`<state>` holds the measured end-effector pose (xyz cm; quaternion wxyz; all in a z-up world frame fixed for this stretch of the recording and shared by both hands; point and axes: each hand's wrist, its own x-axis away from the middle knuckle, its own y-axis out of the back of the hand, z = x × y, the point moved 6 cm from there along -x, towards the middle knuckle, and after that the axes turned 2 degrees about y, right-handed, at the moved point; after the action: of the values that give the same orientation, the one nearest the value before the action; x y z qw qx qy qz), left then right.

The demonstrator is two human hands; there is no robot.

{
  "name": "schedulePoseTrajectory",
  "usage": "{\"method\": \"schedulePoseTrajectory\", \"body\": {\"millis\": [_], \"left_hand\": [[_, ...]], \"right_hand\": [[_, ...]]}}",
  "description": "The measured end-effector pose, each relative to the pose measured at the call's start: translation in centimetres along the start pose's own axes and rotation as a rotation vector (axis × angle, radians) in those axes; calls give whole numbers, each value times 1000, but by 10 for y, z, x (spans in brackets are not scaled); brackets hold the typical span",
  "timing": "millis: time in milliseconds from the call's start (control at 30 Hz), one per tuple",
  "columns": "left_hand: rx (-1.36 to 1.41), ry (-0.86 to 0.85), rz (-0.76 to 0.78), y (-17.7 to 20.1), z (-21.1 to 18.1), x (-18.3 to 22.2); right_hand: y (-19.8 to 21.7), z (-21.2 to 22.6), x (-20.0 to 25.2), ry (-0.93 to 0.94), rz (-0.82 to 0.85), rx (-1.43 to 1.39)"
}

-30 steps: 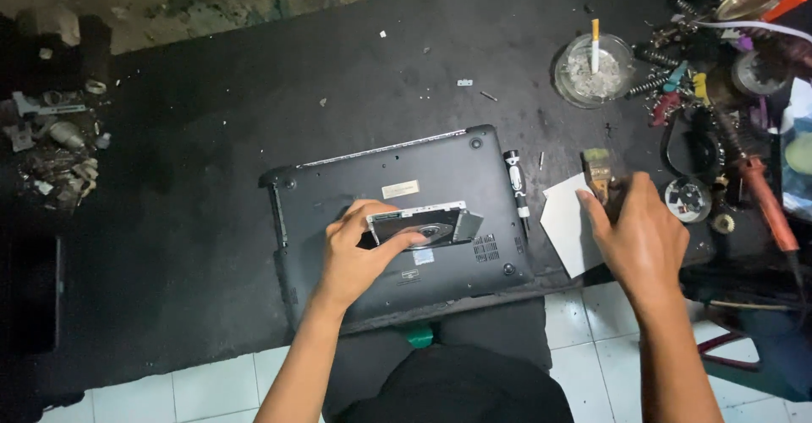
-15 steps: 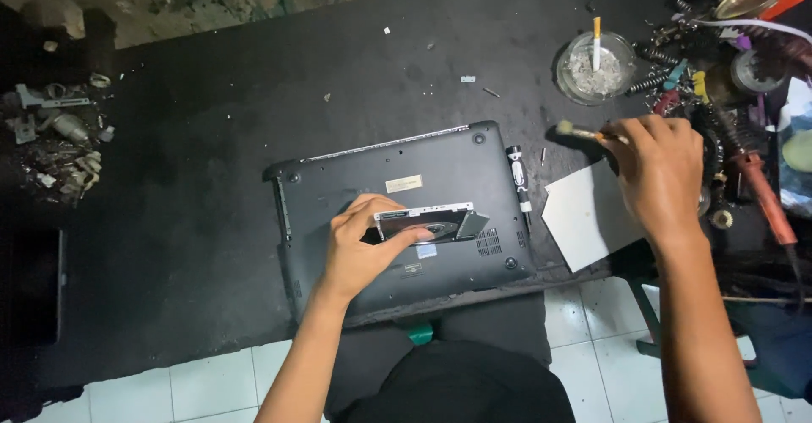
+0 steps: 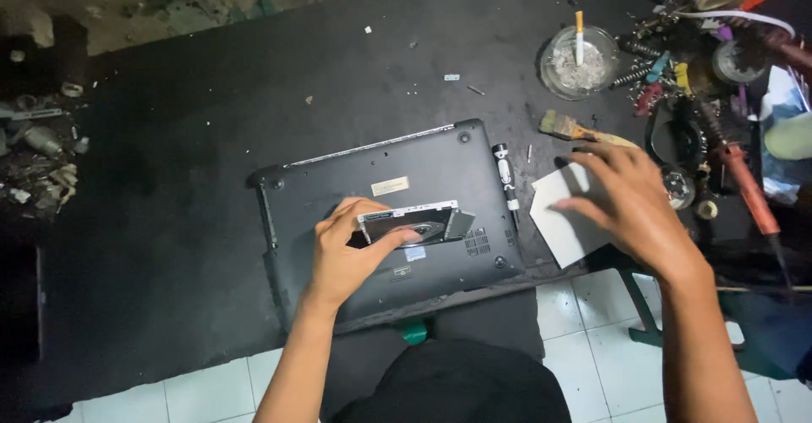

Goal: Removing a component and a small panel from a laptop for repair or cleaning

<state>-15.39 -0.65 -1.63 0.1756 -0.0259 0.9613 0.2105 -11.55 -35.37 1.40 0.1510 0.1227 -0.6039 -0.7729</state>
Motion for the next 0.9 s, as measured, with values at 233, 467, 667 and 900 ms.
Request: {"method": "schedulePoseTrajectory", "body": {"millis": [233, 467, 667, 900], "left_hand": [[-10, -60, 12, 0, -2, -4], [94, -2, -40, 6, -8, -8], [97, 15, -47, 6, -10, -9], [76, 14, -46, 6, -12, -10]], "right_hand": [[-12, 28, 22, -95, -30, 108], [-40, 29, 41, -311, 132, 10], [-33, 44, 37, -304, 106, -18], [-19, 41, 44, -231, -92, 21]]}}
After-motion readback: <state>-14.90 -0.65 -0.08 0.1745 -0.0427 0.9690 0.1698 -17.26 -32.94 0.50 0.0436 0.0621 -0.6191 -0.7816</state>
